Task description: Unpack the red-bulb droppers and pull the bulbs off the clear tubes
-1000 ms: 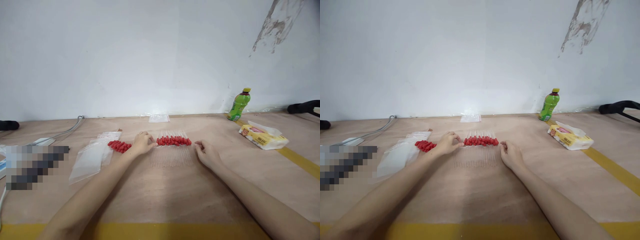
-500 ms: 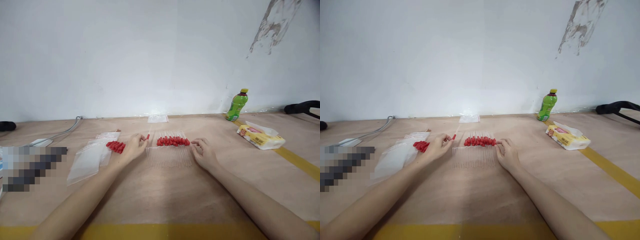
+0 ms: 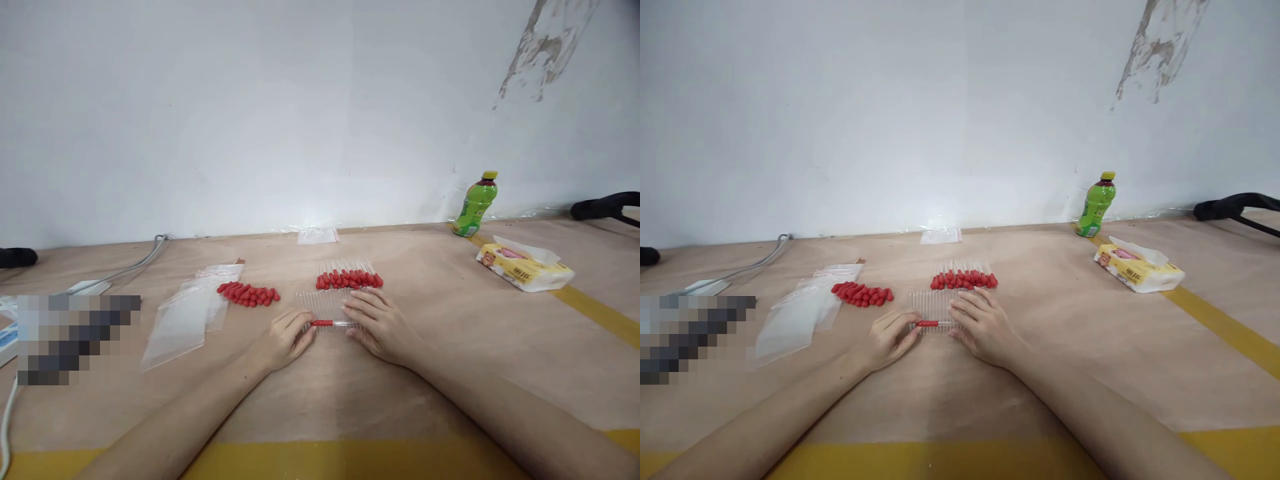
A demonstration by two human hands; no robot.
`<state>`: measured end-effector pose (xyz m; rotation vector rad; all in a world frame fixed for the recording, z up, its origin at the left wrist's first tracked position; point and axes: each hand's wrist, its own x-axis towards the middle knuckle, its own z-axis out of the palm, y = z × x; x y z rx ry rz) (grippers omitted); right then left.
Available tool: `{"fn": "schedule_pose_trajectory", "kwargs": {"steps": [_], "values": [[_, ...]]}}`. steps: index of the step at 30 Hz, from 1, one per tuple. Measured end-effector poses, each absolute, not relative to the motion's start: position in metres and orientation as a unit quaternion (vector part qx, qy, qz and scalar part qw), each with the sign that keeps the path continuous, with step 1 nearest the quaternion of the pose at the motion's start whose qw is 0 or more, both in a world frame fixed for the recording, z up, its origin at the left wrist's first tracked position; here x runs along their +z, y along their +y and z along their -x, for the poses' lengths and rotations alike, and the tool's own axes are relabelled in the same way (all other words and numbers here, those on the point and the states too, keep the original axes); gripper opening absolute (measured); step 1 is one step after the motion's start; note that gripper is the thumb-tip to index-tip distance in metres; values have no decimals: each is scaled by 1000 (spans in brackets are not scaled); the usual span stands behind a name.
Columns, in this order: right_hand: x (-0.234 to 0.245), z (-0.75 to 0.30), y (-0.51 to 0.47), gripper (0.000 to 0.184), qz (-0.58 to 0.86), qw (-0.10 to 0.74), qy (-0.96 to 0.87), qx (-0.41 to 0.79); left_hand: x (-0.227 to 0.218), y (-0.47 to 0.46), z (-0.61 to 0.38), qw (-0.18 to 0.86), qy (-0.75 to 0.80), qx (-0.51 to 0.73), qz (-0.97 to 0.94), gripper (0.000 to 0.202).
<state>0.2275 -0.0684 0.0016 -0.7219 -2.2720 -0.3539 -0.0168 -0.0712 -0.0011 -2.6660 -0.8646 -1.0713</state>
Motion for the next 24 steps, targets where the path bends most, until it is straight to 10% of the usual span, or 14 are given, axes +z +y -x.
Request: {"fn": "schedule_pose_trajectory", "kwargs": {"steps": [24], "values": [[-12, -202, -74, 13, 227, 398, -887, -60, 6, -76, -4, 166, -211, -327, 906, 25]]}}
